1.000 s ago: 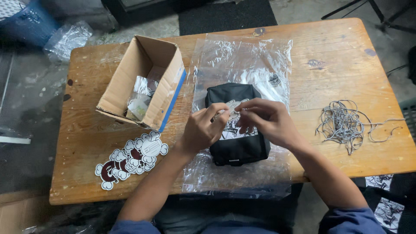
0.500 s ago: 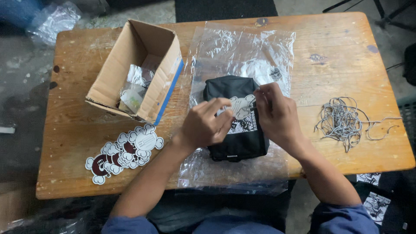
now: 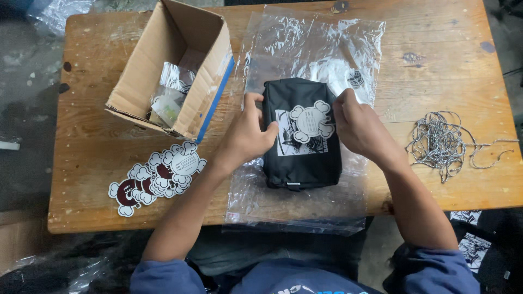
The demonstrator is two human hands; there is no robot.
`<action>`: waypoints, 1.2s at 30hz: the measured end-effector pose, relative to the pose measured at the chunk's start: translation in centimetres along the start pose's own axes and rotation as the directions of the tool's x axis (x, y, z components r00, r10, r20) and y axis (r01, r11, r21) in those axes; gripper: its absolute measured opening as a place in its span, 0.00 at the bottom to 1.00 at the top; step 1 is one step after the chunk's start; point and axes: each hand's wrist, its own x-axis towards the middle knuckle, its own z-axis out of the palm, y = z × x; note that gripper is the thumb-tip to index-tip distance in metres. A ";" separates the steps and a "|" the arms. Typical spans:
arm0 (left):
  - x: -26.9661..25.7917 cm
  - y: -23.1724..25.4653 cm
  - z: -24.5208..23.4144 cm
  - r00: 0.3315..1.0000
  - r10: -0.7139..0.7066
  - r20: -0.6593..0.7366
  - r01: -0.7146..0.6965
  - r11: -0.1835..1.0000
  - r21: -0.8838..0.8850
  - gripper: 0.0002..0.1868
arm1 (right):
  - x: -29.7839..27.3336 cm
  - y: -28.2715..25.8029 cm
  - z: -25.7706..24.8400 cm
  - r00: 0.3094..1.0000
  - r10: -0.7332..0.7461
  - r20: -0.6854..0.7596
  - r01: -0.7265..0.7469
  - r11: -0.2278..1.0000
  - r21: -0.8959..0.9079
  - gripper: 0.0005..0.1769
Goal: The person places a black drawstring bag on a plastic sheet, attaches a chain to the bag's drawstring, and affixes a sticker to the front. The person then wraps the bag in the plastic sheet and places it on the floor, repeating this process for multiple bags.
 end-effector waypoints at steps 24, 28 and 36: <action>-1.5 -1.2 3.6 0.563 0.704 0.433 -0.826 0.454 0.334 0.35 | 2.2 -0.9 2.2 0.958 0.109 -0.265 -0.152 0.977 -0.150 0.05; -0.9 -1.4 3.7 0.587 0.699 0.409 -0.807 0.544 0.230 0.31 | 2.5 -0.4 2.2 0.957 0.120 -0.265 -0.165 0.974 -0.154 0.05; -0.5 -1.5 3.2 0.662 0.697 0.273 -0.721 0.693 -0.021 0.14 | 3.0 0.6 2.8 0.966 0.093 -0.241 -0.140 0.972 -0.187 0.06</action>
